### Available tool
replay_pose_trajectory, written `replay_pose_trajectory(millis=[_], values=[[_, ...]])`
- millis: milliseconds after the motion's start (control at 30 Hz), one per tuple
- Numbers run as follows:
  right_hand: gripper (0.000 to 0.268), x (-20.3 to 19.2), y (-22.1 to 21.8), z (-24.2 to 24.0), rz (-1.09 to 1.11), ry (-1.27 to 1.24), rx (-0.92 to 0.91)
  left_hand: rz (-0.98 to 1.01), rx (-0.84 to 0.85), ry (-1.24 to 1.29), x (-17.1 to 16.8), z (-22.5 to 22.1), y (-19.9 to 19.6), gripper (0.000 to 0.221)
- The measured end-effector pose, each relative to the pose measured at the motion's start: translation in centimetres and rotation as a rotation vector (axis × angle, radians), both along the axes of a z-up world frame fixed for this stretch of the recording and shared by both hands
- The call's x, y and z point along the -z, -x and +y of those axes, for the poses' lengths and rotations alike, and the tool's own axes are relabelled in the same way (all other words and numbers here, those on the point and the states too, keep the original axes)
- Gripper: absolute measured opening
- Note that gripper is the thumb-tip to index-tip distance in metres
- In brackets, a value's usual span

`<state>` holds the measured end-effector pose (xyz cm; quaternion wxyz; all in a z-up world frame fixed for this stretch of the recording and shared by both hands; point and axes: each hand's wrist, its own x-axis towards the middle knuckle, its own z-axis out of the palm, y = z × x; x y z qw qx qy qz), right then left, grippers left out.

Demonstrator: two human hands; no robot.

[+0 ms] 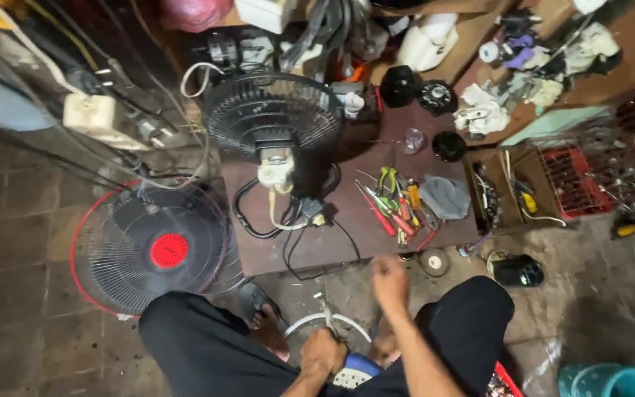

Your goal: The person sits on a stool and uses a red-handled screwdriver to adjust the internal components of a black electrical plug. They then wipe the plug with a grey cloth and inspect the cord and plug assembly.

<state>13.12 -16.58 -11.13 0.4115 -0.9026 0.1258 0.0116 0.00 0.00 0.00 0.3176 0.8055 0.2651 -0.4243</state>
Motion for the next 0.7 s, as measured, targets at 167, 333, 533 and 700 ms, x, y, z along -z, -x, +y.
replay_pose_trajectory(millis=[167, 333, 533, 700], values=[[0.039, -5.6, -9.5, -6.1, -0.418, 0.302, 0.143, -0.042, 0.151, 0.048, 5.3, 1.5, -0.2, 0.040], [0.069, -8.7, -15.1, -9.6, 0.061, 0.304, 0.211, -0.066, 0.213, 0.046, 7.7, 2.8, -0.2, 0.037], [0.031, -6.1, -17.9, -11.8, 0.139, 0.354, 0.089, -0.104, 0.213, 0.060, 5.6, 2.7, -1.4, 0.037], [0.023, -8.4, -16.4, -12.1, -0.379, 0.033, 0.144, -0.214, 0.028, 0.164, 3.8, 2.1, -3.0, 0.032]])
